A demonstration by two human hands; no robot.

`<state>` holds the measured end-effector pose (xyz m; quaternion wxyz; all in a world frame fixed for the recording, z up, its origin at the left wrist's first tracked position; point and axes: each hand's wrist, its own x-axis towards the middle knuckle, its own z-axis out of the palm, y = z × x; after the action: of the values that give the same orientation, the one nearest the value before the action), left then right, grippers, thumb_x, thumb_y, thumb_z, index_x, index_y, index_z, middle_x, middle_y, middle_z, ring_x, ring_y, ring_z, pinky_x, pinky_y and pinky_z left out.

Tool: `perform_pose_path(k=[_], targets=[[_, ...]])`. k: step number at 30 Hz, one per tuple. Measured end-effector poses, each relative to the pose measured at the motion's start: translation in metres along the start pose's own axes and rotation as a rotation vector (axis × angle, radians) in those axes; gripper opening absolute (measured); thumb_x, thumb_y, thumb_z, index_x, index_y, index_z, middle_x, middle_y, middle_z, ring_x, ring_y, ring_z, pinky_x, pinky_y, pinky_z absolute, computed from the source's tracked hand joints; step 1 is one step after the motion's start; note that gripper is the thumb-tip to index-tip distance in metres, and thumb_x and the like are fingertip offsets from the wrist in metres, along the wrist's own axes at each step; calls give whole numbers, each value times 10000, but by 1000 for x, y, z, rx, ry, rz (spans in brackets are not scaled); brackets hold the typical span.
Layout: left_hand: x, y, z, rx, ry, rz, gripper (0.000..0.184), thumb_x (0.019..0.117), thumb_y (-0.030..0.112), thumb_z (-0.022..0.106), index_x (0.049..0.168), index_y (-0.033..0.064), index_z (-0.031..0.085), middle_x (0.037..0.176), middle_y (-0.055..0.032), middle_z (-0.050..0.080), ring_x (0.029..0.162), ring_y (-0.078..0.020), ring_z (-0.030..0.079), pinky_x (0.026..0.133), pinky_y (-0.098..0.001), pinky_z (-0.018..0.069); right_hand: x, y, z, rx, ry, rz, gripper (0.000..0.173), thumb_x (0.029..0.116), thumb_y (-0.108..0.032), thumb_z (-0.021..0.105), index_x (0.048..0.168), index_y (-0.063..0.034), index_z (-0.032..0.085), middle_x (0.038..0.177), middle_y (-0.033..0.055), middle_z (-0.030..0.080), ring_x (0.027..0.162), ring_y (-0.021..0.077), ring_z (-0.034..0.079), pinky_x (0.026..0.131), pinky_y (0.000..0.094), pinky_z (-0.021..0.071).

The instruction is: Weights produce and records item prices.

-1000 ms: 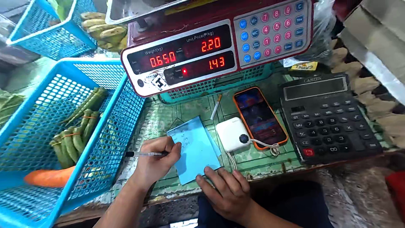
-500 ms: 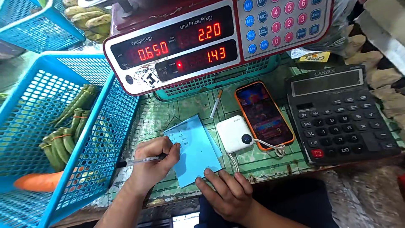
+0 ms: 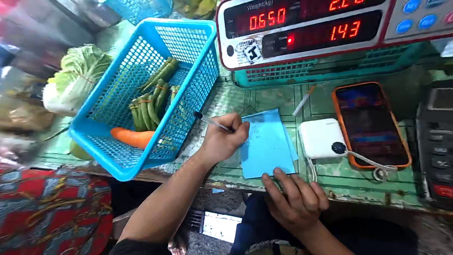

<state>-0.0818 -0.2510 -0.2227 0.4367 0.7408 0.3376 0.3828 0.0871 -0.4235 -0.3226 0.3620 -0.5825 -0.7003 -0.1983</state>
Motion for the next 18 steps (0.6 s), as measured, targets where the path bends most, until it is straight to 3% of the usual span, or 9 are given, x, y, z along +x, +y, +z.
perform_pose_path(k=[7, 18], targets=[[0, -2, 1, 131, -105, 89, 359, 873, -1, 628, 581, 106, 448, 564, 8, 504, 497, -44, 479, 457, -196, 387, 1, 0, 1, -26, 12, -15, 465, 941, -435, 631, 1376, -270, 612, 1429, -20, 563, 1367, 187, 445, 1215, 417, 150], [0, -3, 3, 169, -111, 126, 361, 888, 25, 644, 584, 99, 465, 568, 5, 517, 504, -46, 489, 466, -201, 396, 1, 1, 0, -54, 16, -14, 464, 931, -407, 636, 1382, -298, 606, 1426, -21, 569, 1349, 185, 460, 1195, 419, 193]])
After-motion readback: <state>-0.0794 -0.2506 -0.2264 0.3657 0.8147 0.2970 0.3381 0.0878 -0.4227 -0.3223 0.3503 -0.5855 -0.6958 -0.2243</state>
